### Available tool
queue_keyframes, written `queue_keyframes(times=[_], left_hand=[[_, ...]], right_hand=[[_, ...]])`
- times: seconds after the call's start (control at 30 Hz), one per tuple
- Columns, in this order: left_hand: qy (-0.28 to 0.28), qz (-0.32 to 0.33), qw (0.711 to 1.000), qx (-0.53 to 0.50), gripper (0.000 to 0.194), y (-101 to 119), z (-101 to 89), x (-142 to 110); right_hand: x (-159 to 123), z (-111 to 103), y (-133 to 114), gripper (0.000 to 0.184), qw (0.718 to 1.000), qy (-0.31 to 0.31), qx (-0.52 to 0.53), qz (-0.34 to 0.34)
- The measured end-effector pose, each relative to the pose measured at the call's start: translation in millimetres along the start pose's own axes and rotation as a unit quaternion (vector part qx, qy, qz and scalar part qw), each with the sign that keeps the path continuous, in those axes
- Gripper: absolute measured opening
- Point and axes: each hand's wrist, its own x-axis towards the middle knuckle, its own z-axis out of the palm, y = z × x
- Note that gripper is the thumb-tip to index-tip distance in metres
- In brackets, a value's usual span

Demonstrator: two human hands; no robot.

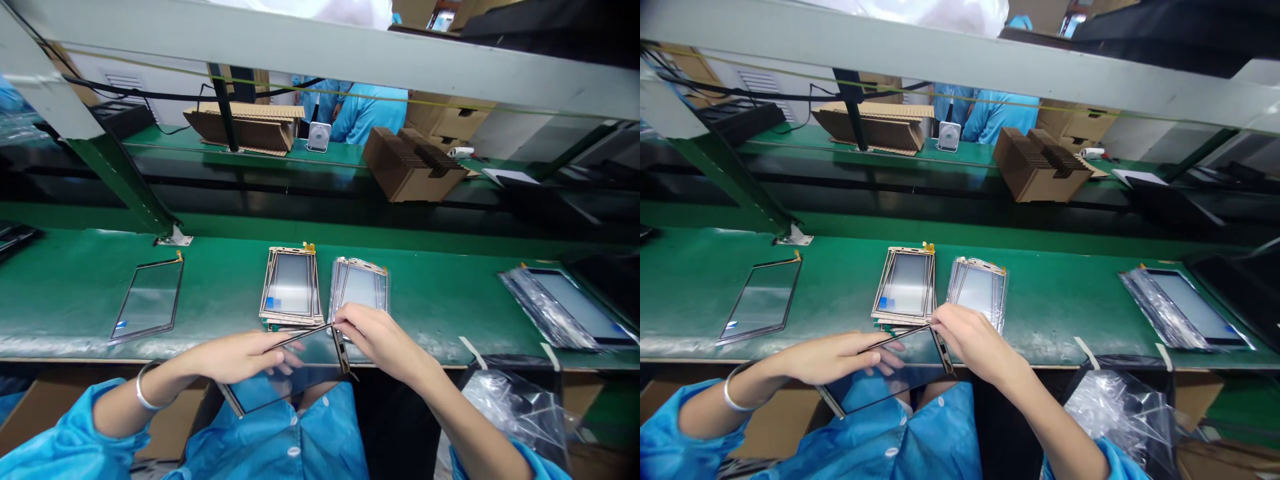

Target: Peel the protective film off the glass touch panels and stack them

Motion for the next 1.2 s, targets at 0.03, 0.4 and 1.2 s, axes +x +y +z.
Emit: queue_keyframes(times=[0.03, 0.4, 1.2], left_hand=[[-0.005, 0.002, 1.0, 0.001, 0.039, 0.2, 0.3, 0.1], [0.025, -0.058, 0.982, -0.181, 0.039, -21.5, -20.6, 11.9], [-0.026, -0.044, 0.996, -0.073, 0.041, -8.5, -9.1, 4.3]], right_hand=[[0.2, 0.0, -0.1, 0.018, 1.0, -0.003, -0.001, -0.001], [-32.3, 3.5, -18.0, 0.013, 0.993, 0.113, -0.03, -0.002], [-1.4, 15.5, -3.7, 0.017, 0.989, 0.045, -0.132, -0.041]])
